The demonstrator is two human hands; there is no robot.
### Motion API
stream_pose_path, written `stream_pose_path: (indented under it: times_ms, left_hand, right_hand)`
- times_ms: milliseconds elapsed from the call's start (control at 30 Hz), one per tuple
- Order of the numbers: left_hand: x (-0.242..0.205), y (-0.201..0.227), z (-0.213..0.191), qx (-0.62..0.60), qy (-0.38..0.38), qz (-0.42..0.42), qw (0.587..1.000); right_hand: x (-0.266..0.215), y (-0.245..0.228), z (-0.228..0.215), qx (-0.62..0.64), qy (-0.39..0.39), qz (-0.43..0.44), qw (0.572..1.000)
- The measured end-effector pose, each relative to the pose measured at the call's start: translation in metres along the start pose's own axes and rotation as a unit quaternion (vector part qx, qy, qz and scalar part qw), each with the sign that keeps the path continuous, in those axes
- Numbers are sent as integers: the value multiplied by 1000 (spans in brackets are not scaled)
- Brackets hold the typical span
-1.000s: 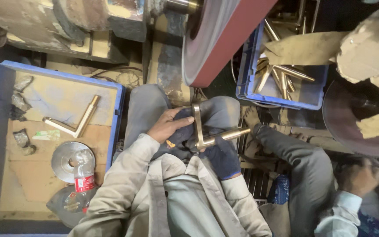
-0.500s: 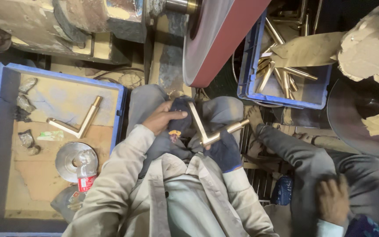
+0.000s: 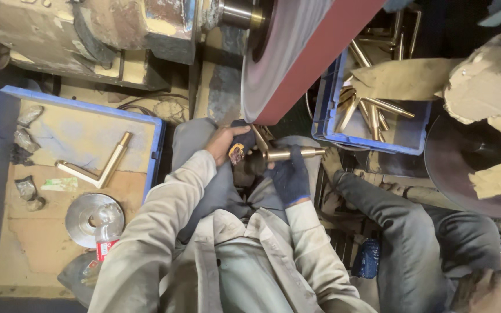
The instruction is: The person sits on the floor and uses a belt grinding machine to smooth the edges of L-shaped brass metal parts. They hold each part with gloved hands, rotate it against the moving belt, and place finished pieces into a blue bin.
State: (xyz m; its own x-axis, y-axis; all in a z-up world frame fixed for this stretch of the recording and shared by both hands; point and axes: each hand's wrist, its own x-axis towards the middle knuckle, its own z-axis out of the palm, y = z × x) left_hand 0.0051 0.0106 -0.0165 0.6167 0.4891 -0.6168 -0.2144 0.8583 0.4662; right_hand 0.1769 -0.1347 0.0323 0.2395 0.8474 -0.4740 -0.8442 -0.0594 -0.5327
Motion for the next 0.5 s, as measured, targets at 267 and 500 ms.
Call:
stream_pose_path:
  times_ms: [267,500]
  left_hand:
    - [13,-9,-2,-39,43,48,997]
    - [24,-14,-3,-98,77,68,990]
  right_hand:
    - [20,3,6,8,-12,-16,1000]
    - [35,3,1,-3,-5,16,1000]
